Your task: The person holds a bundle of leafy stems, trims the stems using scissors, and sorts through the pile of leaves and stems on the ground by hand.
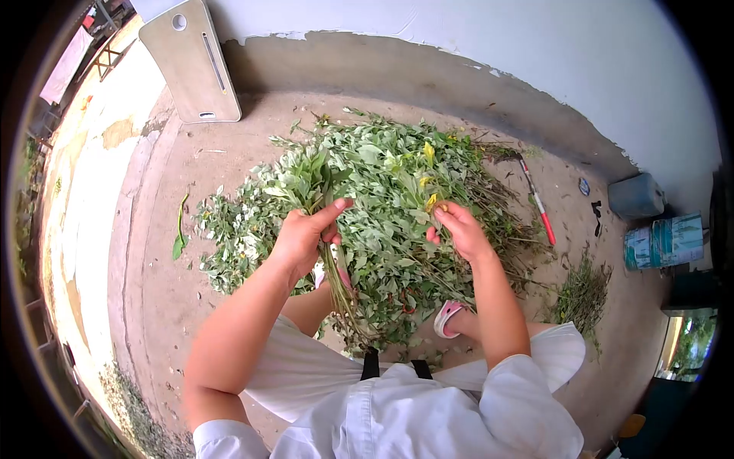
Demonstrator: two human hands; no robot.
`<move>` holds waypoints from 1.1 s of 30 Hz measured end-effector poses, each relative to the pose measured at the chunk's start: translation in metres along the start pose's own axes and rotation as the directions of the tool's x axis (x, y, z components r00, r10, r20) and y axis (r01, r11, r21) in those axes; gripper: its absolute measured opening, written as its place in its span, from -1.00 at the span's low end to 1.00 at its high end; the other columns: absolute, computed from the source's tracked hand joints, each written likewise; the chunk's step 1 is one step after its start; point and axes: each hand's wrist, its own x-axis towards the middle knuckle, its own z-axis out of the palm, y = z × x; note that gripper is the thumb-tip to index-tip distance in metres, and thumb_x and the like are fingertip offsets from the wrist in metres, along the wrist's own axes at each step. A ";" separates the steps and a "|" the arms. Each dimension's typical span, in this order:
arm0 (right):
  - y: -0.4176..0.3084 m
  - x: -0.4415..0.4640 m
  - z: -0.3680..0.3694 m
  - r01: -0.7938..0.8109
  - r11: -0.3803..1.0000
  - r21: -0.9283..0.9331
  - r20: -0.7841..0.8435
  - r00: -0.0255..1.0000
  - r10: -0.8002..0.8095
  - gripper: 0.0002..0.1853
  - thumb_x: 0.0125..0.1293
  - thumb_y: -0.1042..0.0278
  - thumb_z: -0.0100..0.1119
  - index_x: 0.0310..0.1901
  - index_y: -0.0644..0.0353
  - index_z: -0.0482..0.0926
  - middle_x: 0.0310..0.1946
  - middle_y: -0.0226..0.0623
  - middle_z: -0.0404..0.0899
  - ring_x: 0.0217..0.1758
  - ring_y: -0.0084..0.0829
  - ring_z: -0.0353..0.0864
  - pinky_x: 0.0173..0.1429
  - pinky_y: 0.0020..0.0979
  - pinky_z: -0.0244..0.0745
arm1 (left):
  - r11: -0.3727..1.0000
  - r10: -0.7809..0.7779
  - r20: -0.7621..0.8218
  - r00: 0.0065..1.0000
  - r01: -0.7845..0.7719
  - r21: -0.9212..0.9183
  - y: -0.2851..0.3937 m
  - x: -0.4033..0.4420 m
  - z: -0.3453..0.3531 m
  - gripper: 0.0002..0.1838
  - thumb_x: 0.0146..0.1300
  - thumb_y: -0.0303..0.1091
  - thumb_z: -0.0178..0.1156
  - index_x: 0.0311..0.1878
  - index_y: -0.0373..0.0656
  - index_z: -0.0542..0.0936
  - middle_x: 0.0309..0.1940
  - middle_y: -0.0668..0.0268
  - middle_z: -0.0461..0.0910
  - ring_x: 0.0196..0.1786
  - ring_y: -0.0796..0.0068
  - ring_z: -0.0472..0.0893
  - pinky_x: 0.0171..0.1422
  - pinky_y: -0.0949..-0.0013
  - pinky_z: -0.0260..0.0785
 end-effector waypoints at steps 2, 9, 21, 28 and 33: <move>-0.013 -0.006 0.022 -0.049 0.998 -0.048 0.031 0.998 0.050 -0.77 0.33 0.31 -0.16 -0.18 0.29 0.40 -0.49 -0.40 0.42 -0.46 -0.55 0.46 -0.46 -0.57 0.30 | 0.998 -0.042 -0.060 0.997 0.039 -0.042 0.003 -0.003 0.016 -0.75 0.09 -0.31 0.20 -0.27 -0.32 0.52 -0.74 0.48 0.22 -0.65 0.65 0.19 -0.43 0.49 0.30; -0.018 -0.019 0.051 -0.052 0.994 -0.093 0.278 0.958 0.076 -0.68 0.38 0.21 -0.28 -0.12 0.26 0.41 -0.33 -0.35 0.50 -0.40 -0.59 0.47 -0.37 -0.61 0.31 | 0.991 0.003 0.056 0.998 0.005 -0.136 -0.008 0.007 0.027 -0.78 0.04 -0.30 0.26 -0.39 -0.29 0.54 -0.62 0.41 0.41 -0.57 0.61 0.32 -0.41 0.53 0.25; 0.006 -0.033 -0.067 -0.419 0.496 -0.760 -0.508 0.860 -0.052 -0.71 0.31 0.31 -0.26 -0.08 0.29 0.39 -0.50 -0.28 0.52 -0.47 -0.54 0.48 -0.39 -0.43 0.35 | 0.991 -0.006 0.059 0.998 0.013 -0.130 -0.002 0.006 0.026 -0.77 0.25 -0.20 0.01 -0.32 -0.18 0.44 -0.44 0.35 0.48 -0.46 0.59 0.44 -0.39 0.50 0.34; -0.030 -0.016 0.059 0.355 0.470 -0.808 0.117 0.879 -0.463 -0.70 0.21 0.42 -0.17 -0.01 0.21 0.37 -0.46 -0.16 0.42 -0.36 -0.26 0.51 -0.27 -0.28 0.38 | 0.993 -0.059 0.078 0.995 0.066 -0.094 0.000 -0.001 0.035 -0.72 0.08 -0.26 0.24 -0.27 -0.28 0.50 -0.44 0.27 0.50 -0.42 0.49 0.47 -0.29 0.44 0.38; -0.027 -0.010 0.095 0.272 0.340 -0.900 0.167 0.937 -0.306 -0.68 0.10 0.34 0.00 -0.11 0.29 0.38 -0.08 -0.12 0.35 -0.28 -0.09 0.49 -0.18 -0.24 0.42 | 0.996 0.030 0.027 0.999 -0.028 -0.087 -0.007 0.002 0.030 -0.81 0.10 -0.36 0.19 -0.25 -0.24 0.54 -0.44 0.39 0.51 -0.42 0.61 0.42 -0.41 0.50 0.26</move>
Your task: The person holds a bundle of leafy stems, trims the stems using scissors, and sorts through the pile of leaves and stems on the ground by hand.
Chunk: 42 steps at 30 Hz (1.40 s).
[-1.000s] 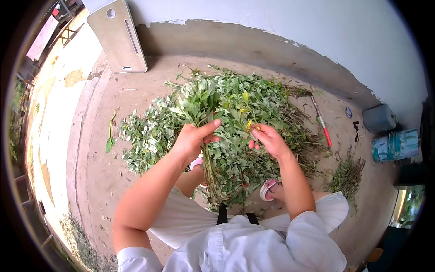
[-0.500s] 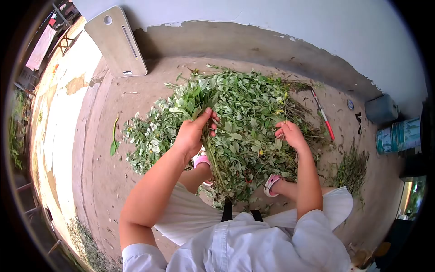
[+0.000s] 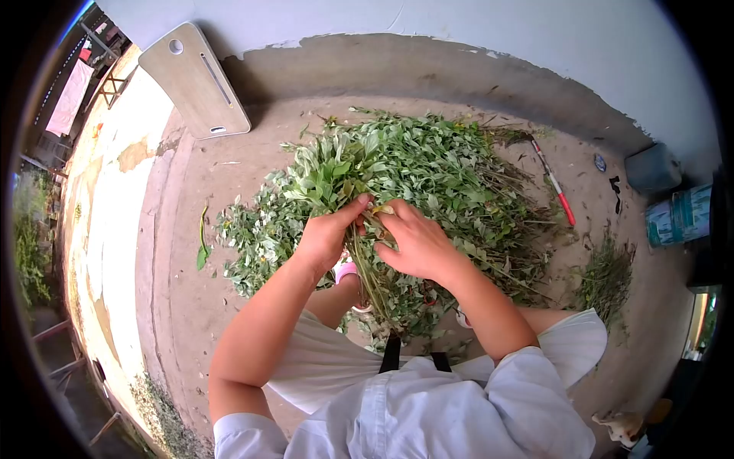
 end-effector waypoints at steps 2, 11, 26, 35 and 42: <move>-0.001 0.011 0.013 0.141 0.990 -0.003 -0.318 0.938 -0.135 -0.72 0.04 0.41 0.04 -0.19 0.36 0.39 -0.16 -0.07 0.39 -0.28 -0.03 0.47 -0.23 -0.18 0.42 | 0.998 0.032 0.022 0.999 -0.034 0.048 -0.002 0.000 -0.003 -0.81 0.13 -0.35 0.16 -0.23 -0.23 0.53 -0.41 0.39 0.50 -0.41 0.59 0.42 -0.37 0.49 0.26; 0.025 -0.011 0.068 0.056 0.997 -0.049 -0.271 0.960 -0.068 -0.86 -0.02 0.46 0.08 -0.42 0.28 0.37 -0.48 -0.13 0.41 -0.37 -0.16 0.46 -0.30 -0.21 0.38 | 0.823 0.281 0.060 0.958 -0.273 0.498 0.005 -0.014 -0.009 -0.86 0.19 -0.40 0.00 -0.42 -0.27 0.43 -0.51 0.34 0.43 -0.48 0.54 0.41 -0.37 0.47 0.27; 0.131 -0.038 0.041 -0.636 0.724 0.267 0.293 0.770 0.567 -0.28 0.28 -0.26 -0.55 0.05 0.20 0.41 -0.02 -0.09 0.43 0.10 -0.29 0.37 0.19 -0.34 0.20 | 0.965 0.151 0.031 0.988 -0.155 0.212 0.032 -0.013 -0.032 -0.80 0.26 -0.29 -0.05 -0.41 -0.20 0.42 -0.45 0.33 0.45 -0.40 0.56 0.45 -0.35 0.50 0.31; 0.115 -0.026 0.057 -0.334 -0.223 0.916 0.374 0.912 0.167 -0.62 0.28 0.02 -0.08 -0.19 0.19 0.51 -0.44 -0.54 0.41 -0.50 -0.74 0.26 -0.43 -0.63 0.32 | 0.944 0.114 0.030 0.993 -0.118 0.307 0.035 -0.016 -0.034 -0.80 0.25 -0.29 -0.03 -0.44 -0.18 0.41 -0.45 0.33 0.45 -0.44 0.56 0.43 -0.42 0.50 0.26; 0.135 -0.029 0.043 -0.380 -0.029 0.925 0.351 0.820 0.452 -0.65 0.29 0.05 -0.09 -0.21 0.22 0.41 -0.54 -0.47 0.26 -0.69 -0.70 0.06 -0.60 -0.62 0.13 | 0.964 0.175 -0.125 0.977 -0.145 0.224 0.038 -0.008 -0.062 -0.83 0.24 -0.29 -0.02 -0.41 -0.15 0.41 -0.48 0.35 0.45 -0.48 0.58 0.39 -0.43 0.52 0.21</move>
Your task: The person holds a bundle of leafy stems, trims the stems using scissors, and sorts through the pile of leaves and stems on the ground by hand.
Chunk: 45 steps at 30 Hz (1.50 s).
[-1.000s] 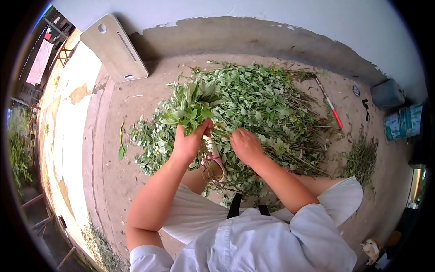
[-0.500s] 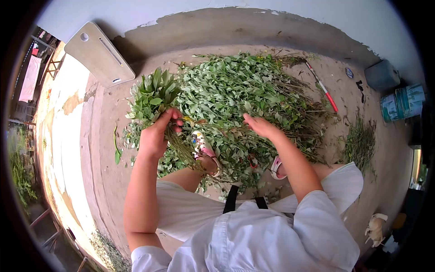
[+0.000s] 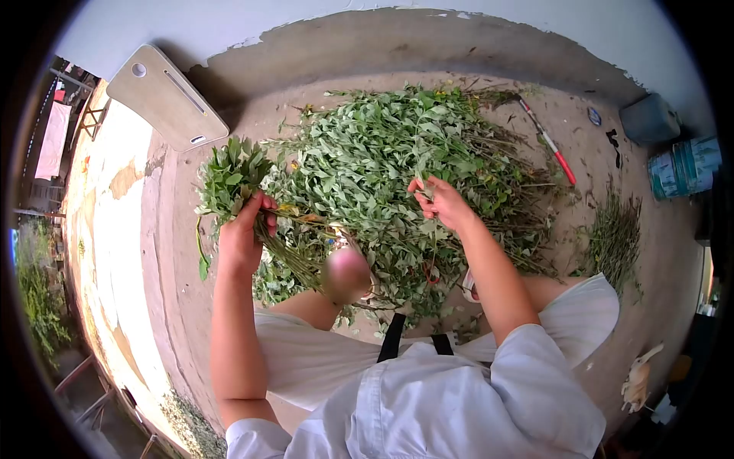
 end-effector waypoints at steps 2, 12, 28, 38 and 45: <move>-0.013 -0.007 -0.003 -0.053 0.996 -0.074 0.054 0.997 0.057 -0.58 0.30 -0.04 -0.17 -0.18 0.21 0.39 -0.54 -0.51 0.23 -0.68 -0.73 0.00 -0.61 -0.66 0.03 | 1.000 0.000 -0.046 0.999 0.000 0.016 0.000 0.000 0.004 -0.83 0.24 -0.29 -0.02 -0.41 -0.15 0.41 -0.49 0.34 0.45 -0.48 0.57 0.40 -0.42 0.51 0.21; -0.038 -0.026 0.082 -0.051 0.994 0.093 0.283 0.959 0.023 -0.67 0.37 0.08 -0.28 -0.33 0.16 0.35 -0.65 -0.49 0.25 -0.76 -0.74 -0.07 -0.68 -0.65 -0.16 | 0.991 -0.057 0.170 0.984 0.076 -0.110 -0.008 -0.011 0.046 -0.70 0.20 -0.22 0.09 -0.23 -0.32 0.44 -0.67 0.41 0.24 -0.54 0.56 0.31 -0.31 0.44 0.30; -0.030 -0.051 0.178 0.558 0.159 -0.815 0.341 0.682 -0.647 -0.72 0.03 0.38 0.08 -0.20 0.27 0.36 -0.37 -0.21 0.45 -0.47 -0.17 0.52 -0.43 -0.25 0.46 | 0.968 0.157 0.000 0.988 -0.154 0.199 -0.006 -0.021 0.049 -0.84 0.22 -0.34 0.02 -0.34 -0.24 0.48 -0.53 0.41 0.47 -0.53 0.67 0.36 -0.51 0.55 0.17; 0.044 -0.031 0.095 0.368 -0.007 -0.930 0.330 0.824 -0.461 -0.82 0.14 0.32 0.04 -0.39 0.24 0.32 -0.45 -0.21 0.47 -0.45 -0.17 0.54 -0.43 -0.26 0.45 | 0.995 0.055 -0.240 0.969 -0.073 -0.067 0.010 -0.019 0.027 -0.74 0.27 -0.21 -0.02 -0.47 -0.16 0.34 -0.60 0.40 0.30 -0.66 0.64 0.19 -0.63 0.52 0.05; 0.043 -0.047 0.067 0.322 0.730 -0.603 0.704 0.646 0.296 -0.24 0.09 0.03 0.15 0.28 0.04 0.05 0.03 -0.17 0.39 0.11 -0.30 0.34 0.12 -0.33 0.24 | 0.997 0.025 -0.235 0.972 -0.041 -0.063 0.012 -0.013 0.020 -0.68 0.26 -0.12 -0.01 -0.53 -0.10 0.31 -0.59 0.38 0.36 -0.62 0.60 0.28 -0.58 0.49 0.14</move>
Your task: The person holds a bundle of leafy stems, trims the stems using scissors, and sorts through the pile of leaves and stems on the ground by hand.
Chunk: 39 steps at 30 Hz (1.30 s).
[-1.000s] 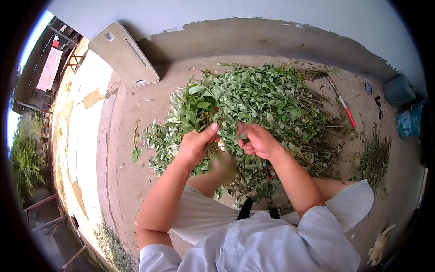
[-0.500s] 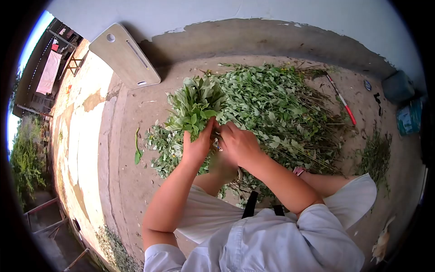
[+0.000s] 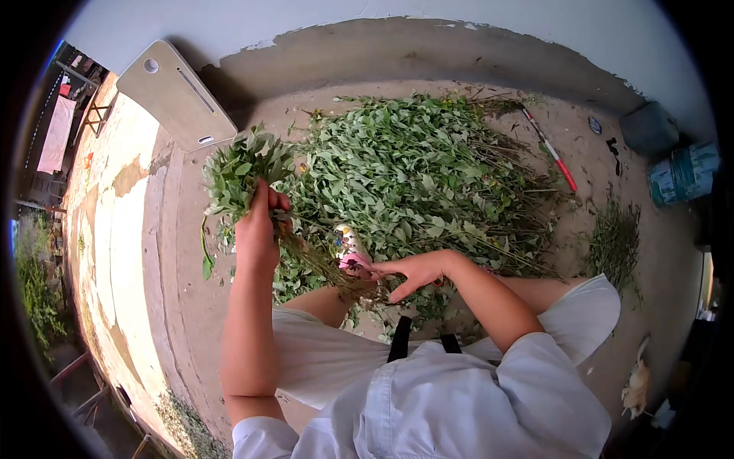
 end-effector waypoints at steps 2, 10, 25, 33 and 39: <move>0.008 -0.007 -0.022 -0.173 0.977 -0.121 -0.026 0.985 0.171 -0.25 0.07 0.05 0.17 0.27 0.02 0.08 0.07 -0.19 0.37 0.11 -0.28 0.36 0.11 -0.34 0.28 | 0.994 0.100 0.036 0.994 -0.101 0.041 -0.007 0.006 -0.006 -0.68 0.26 -0.16 -0.02 -0.54 -0.11 0.29 -0.55 0.32 0.43 -0.50 0.54 0.39 -0.38 0.46 0.26; 0.080 -0.044 -0.064 -0.869 0.436 -0.231 -0.771 0.437 0.462 -0.71 0.18 0.32 0.02 -0.05 0.15 0.42 -0.13 -0.23 0.46 -0.10 -0.18 0.46 -0.03 -0.17 0.42 | 0.992 -0.048 0.158 0.986 0.066 -0.111 -0.004 0.001 0.008 -0.71 0.24 -0.18 0.03 -0.49 -0.14 0.30 -0.51 0.32 0.38 -0.62 0.64 0.21 -0.50 0.49 0.20; -0.034 -0.067 -0.118 -0.193 0.978 0.075 -0.770 0.612 0.180 -0.79 0.31 0.37 -0.12 -0.12 0.30 0.40 -0.62 -0.45 0.46 -0.57 -0.72 0.38 -0.54 -0.62 0.24 | 0.962 -0.167 0.190 0.967 0.202 -0.183 -0.025 0.013 0.013 -0.75 0.23 -0.21 0.01 -0.35 -0.24 0.44 -0.33 0.17 0.52 -0.68 0.65 0.13 -0.54 0.51 0.10; -0.059 -0.058 -0.084 -0.151 0.945 -0.290 -0.674 0.733 -0.090 -0.79 0.24 0.35 0.00 -0.25 0.34 0.49 -0.44 -0.28 0.58 -0.50 -0.59 0.49 -0.40 -0.55 0.36 | 0.920 -0.075 0.076 0.994 0.099 -0.380 -0.019 0.014 0.023 -0.74 0.22 -0.29 0.02 -0.11 -0.26 0.40 -0.43 0.27 0.46 -0.64 0.63 0.18 -0.40 0.44 0.33; -0.036 -0.064 -0.088 -0.315 0.810 -0.494 -0.724 0.664 -0.184 -0.82 0.23 0.37 -0.01 -0.29 0.32 0.49 -0.40 -0.24 0.53 -0.40 -0.32 0.49 -0.30 -0.44 0.38 | 0.951 0.012 0.203 0.979 0.051 -0.304 -0.010 0.018 0.011 -0.83 0.19 -0.31 0.07 -0.22 -0.19 0.47 -0.53 0.40 0.41 -0.62 0.65 0.26 -0.51 0.55 0.13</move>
